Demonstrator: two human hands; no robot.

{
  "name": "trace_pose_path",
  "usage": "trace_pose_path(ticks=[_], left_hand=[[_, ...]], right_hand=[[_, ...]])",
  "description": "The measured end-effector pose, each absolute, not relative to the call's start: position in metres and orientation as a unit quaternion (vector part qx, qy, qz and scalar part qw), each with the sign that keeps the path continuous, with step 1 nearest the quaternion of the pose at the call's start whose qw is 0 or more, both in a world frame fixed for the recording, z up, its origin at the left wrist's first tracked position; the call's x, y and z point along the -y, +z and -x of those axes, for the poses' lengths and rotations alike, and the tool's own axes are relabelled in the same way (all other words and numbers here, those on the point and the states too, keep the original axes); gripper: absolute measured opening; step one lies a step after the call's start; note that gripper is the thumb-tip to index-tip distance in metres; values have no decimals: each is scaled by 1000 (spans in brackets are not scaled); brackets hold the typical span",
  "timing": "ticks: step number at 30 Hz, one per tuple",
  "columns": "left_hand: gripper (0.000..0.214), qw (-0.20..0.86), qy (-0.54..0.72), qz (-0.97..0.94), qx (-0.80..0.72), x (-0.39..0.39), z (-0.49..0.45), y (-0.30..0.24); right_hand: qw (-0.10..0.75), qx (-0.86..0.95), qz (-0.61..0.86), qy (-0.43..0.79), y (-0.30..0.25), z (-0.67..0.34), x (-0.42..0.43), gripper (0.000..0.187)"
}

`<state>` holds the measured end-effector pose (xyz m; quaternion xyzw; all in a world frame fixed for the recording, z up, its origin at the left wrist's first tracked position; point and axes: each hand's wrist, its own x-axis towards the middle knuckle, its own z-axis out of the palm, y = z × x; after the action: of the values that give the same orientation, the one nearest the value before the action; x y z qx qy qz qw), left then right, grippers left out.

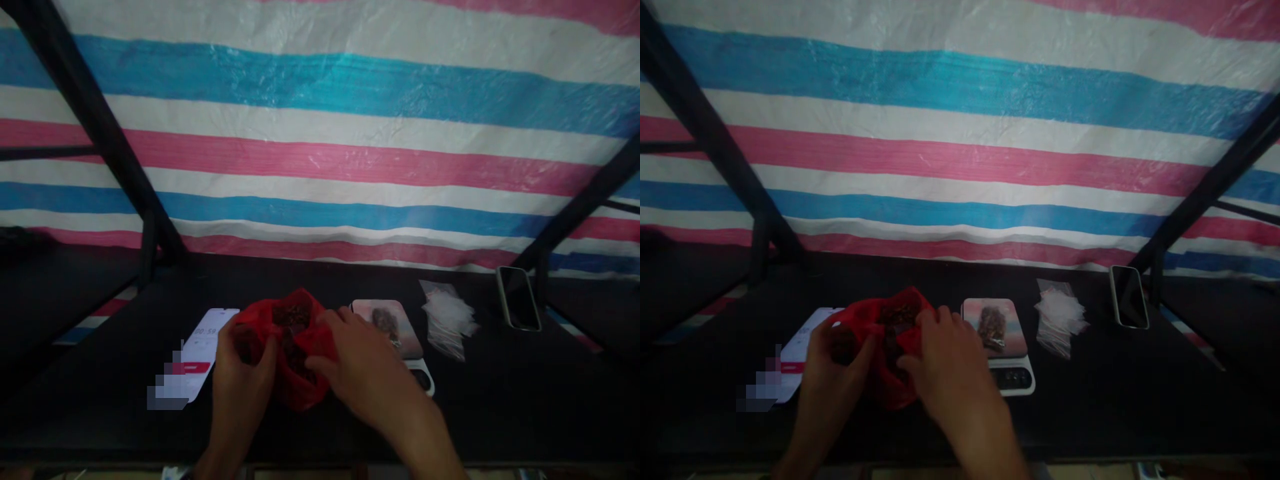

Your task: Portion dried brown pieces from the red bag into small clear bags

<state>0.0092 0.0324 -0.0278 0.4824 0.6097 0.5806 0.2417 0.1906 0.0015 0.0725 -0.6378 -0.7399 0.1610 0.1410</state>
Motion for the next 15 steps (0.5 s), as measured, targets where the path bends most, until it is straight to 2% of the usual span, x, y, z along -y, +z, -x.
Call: trace_pose_path(ticks=[2, 4, 6, 8, 11, 13, 15], left_hand=[[57, 234, 595, -469, -610, -35, -7, -28], [53, 215, 600, -469, -611, -37, -3, -27], [52, 200, 601, -472, -614, -37, 3, -26], [50, 173, 605, -467, -621, -34, 8, -22], [35, 111, 616, -442, -643, -30, 11, -15], [27, 106, 617, -426, -653, -28, 12, -12], [27, 129, 618, -431, -645, -28, 11, -14]], right_hand=[[66, 748, 648, 128, 68, -172, -5, 45], [43, 736, 665, 120, 61, -166, -14, 43], [79, 714, 686, 116, 55, -169, -24, 37], [154, 690, 701, 98, 51, -172, -31, 30], [263, 665, 697, 52, 47, -171, -34, 28], [289, 678, 674, 56, 46, -170, -34, 29], [306, 704, 634, 96, 48, -175, -33, 28]])
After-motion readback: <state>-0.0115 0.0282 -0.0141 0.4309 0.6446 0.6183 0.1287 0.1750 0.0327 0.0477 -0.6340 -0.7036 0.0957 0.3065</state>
